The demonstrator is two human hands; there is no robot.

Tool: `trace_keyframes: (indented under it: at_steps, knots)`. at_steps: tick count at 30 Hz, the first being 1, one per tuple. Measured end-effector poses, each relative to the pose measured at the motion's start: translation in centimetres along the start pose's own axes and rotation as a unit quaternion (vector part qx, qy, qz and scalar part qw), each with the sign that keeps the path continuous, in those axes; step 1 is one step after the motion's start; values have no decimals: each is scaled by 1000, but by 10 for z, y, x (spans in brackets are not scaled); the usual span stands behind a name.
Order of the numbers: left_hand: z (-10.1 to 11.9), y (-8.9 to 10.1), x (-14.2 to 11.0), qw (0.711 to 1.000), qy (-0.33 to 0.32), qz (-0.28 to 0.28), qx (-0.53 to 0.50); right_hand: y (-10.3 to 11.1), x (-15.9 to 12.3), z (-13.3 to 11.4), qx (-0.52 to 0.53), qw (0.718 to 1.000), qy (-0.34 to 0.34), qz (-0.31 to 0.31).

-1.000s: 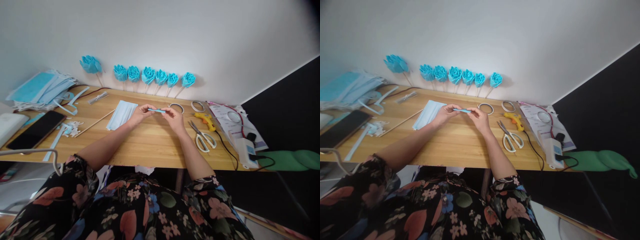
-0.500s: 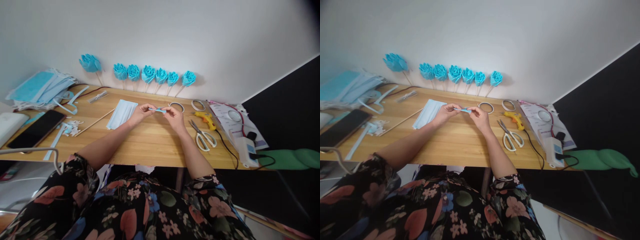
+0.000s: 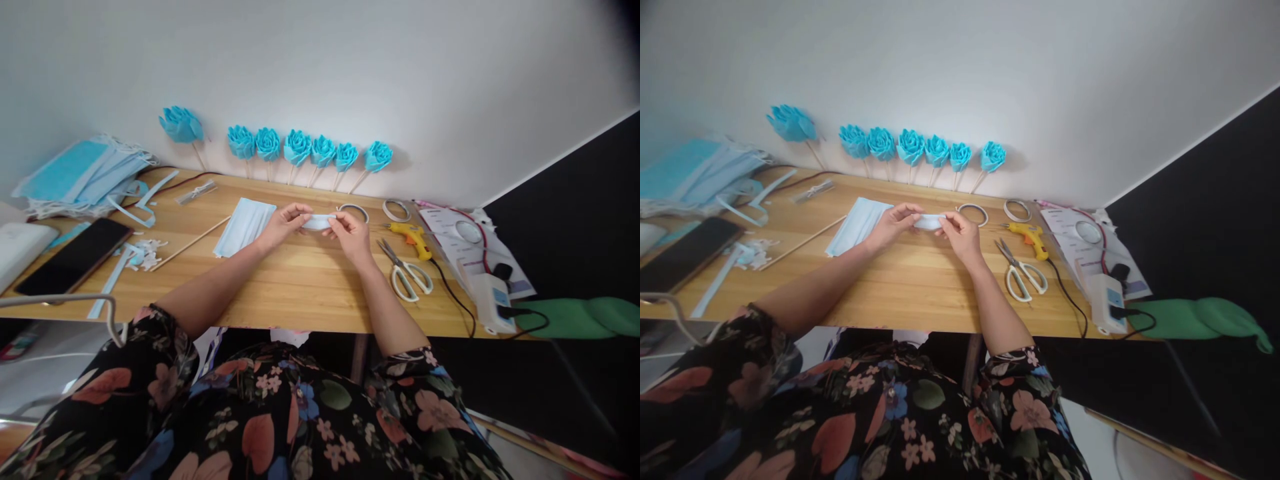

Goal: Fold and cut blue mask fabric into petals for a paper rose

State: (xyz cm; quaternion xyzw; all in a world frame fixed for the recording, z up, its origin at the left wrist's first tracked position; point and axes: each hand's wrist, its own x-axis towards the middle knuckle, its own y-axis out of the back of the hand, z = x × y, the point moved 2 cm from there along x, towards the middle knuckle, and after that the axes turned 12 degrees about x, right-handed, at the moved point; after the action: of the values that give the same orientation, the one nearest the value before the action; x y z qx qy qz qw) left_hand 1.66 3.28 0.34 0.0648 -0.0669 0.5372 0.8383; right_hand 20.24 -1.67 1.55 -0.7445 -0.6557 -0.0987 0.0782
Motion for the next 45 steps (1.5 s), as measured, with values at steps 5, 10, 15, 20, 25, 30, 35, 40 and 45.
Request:
trace_keyframes:
  at_steps: [5,10,15,20,25,30,35,40,45]
  knots:
    - [3,1,-2,997,7,0,74,2,0,0,-14,1000,7,10]
    - [3,0,-4,994,6,-7,112,5,0,2,-47,999,22,9]
    - [5,-2,-3,993,25,16,111,7,1,1,-42,999,18,1]
    - [8,-4,-3,994,33,21,101,6,0,0,-50,999,21,3]
    - [2,-7,-2,995,40,3,91,6,-1,-2,-99,994,46,16]
    - [4,-8,0,996,27,-5,84,6,-1,-3,-130,990,54,16]
    - [8,-7,-2,991,-6,-21,128,2,-3,-2,-117,992,43,-7]
    - [3,-6,-3,986,-2,-11,169,-1,-3,3,-52,998,4,-39]
    - [8,-6,-4,990,-8,22,141,-5,-1,10,-16,995,-39,-90]
